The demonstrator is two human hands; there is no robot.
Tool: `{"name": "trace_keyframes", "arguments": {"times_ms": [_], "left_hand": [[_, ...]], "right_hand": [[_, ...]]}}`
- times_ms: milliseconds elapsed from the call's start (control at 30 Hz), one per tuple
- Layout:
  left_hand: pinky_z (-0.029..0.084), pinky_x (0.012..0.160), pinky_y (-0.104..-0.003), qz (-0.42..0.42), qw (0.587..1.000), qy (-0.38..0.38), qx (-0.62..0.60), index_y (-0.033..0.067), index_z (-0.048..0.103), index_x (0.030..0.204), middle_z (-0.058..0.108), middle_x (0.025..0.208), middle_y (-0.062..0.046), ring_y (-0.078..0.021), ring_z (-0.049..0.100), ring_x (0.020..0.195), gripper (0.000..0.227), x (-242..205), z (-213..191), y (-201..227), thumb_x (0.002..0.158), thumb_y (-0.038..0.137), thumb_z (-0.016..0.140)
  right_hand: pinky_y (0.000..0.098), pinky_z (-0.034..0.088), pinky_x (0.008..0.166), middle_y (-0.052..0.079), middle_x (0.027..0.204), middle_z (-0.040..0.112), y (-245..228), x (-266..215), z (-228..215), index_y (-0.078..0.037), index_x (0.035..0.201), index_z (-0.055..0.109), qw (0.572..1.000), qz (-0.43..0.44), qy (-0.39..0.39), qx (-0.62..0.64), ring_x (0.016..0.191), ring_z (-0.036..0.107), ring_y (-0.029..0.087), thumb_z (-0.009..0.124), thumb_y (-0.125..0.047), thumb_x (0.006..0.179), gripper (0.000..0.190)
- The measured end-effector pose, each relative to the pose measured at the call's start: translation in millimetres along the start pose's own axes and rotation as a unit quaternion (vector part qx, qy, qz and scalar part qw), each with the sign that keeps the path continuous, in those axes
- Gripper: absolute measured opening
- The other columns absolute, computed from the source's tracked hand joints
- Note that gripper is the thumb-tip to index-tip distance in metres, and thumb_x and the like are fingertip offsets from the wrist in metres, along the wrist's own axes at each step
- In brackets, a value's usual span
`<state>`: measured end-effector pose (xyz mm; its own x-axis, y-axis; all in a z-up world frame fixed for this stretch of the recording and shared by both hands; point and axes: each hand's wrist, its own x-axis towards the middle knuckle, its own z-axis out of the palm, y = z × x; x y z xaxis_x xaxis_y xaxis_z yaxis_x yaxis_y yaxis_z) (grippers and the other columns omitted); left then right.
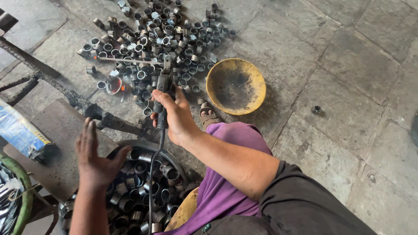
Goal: The person sits on the floor and repeatedly welds small square metal plates onto cylindrical metal tubes using a handheld welding tool. They pick up a tube and a plate, position them on a metal block, weld them together, and drop the finished piece into a pile.
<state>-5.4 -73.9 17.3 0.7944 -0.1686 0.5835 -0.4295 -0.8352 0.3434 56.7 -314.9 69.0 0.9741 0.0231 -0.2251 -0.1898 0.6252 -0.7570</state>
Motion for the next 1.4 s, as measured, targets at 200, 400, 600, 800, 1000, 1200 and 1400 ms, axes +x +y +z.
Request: {"name": "trace_keyframes", "arguments": {"times_ms": [200, 400, 600, 800, 1000, 1200, 1400], "left_hand": [[0.034, 0.122, -0.051, -0.115, 0.983, -0.069, 0.124, -0.0014, 0.052, 0.146, 0.055, 0.153, -0.023, -0.0361, 0.05, 0.144, 0.069, -26.8, -55.3, -65.3, 0.1, 0.043, 0.077], [0.017, 0.121, -0.067, -0.397, 0.873, 0.022, 0.283, 0.0105, 0.057, 0.157, 0.04, 0.168, -0.02, -0.058, 0.023, 0.149, 0.08, -117.5, -141.4, -146.1, 0.09, 0.048, 0.077], [0.033, 0.113, -0.067, -0.567, 0.738, -0.227, 0.286, 0.0154, 0.056, 0.147, 0.05, 0.154, -0.019, -0.0423, 0.048, 0.139, 0.08, -163.9, -184.1, -160.8, 0.083, 0.06, 0.069], [0.027, 0.106, -0.072, -0.543, 0.773, -0.117, 0.309, 0.0194, 0.063, 0.135, 0.053, 0.146, -0.01, -0.0381, 0.044, 0.138, 0.057, -144.9, -180.5, -123.1, 0.083, 0.041, 0.07], [0.045, 0.107, -0.051, -0.534, 0.82, -0.07, 0.195, 0.0127, 0.071, 0.126, 0.066, 0.132, -0.012, -0.0315, 0.059, 0.125, 0.04, -108.5, -178.4, -97.5, 0.095, 0.038, 0.067], [0.057, 0.089, -0.044, -0.379, 0.809, -0.448, -0.031, 0.0123, 0.079, 0.107, 0.077, 0.104, -0.013, -0.0321, 0.072, 0.096, 0.034, -112.2, -97.6, -51.3, 0.081, 0.034, 0.074], [0.049, 0.099, -0.051, -0.342, 0.799, -0.45, 0.205, 0.0114, 0.076, 0.114, 0.051, 0.144, -0.022, -0.0373, 0.061, 0.12, 0.04, -183.2, -44.6, -49.8, 0.075, 0.02, 0.074]], "right_hand": [[0.0337, 0.053, 0.048, 0.008, 0.096, 0.063, 9.1, 5.0, -0.9, -0.009, 0.118, 0.054, 1.0, 0.022, -0.005, 0.005, 0.06, 0.063, 0.018, 0.074, -0.03, 0.09, 0.04], [0.0418, 0.058, 0.055, 0.013, 0.1, 0.07, 26.7, 11.5, -6.1, -0.006, 0.113, 0.064, 0.997, 0.067, -0.04, 0.012, 0.067, 0.068, 0.024, 0.074, -0.036, 0.09, 0.039], [0.0458, 0.052, 0.061, 0.006, 0.097, 0.066, 28.6, 19.9, -4.0, -0.016, 0.111, 0.059, 0.99, 0.12, -0.066, -0.015, 0.072, 0.063, 0.024, 0.071, -0.035, 0.097, 0.027], [0.0455, 0.053, 0.057, 0.007, 0.097, 0.066, 52.8, 14.6, 9.3, -0.016, 0.115, 0.059, 0.99, 0.08, -0.079, -0.08, 0.07, 0.063, 0.026, 0.069, -0.034, 0.098, 0.026], [0.0453, 0.052, 0.055, 0.008, 0.097, 0.067, 68.8, 14.3, 8.0, -0.013, 0.117, 0.061, 0.987, 0.067, -0.089, -0.114, 0.068, 0.063, 0.027, 0.071, -0.032, 0.098, 0.029], [0.0457, 0.054, 0.056, 0.009, 0.097, 0.069, 62.4, 23.5, 6.9, -0.013, 0.113, 0.059, 0.987, 0.103, -0.065, -0.102, 0.068, 0.065, 0.026, 0.072, -0.034, 0.097, 0.03], [0.0451, 0.054, 0.057, 0.009, 0.098, 0.069, 62.9, 18.4, 17.4, -0.013, 0.117, 0.06, 0.985, 0.108, -0.083, -0.11, 0.07, 0.065, 0.026, 0.071, -0.034, 0.096, 0.032]]}}
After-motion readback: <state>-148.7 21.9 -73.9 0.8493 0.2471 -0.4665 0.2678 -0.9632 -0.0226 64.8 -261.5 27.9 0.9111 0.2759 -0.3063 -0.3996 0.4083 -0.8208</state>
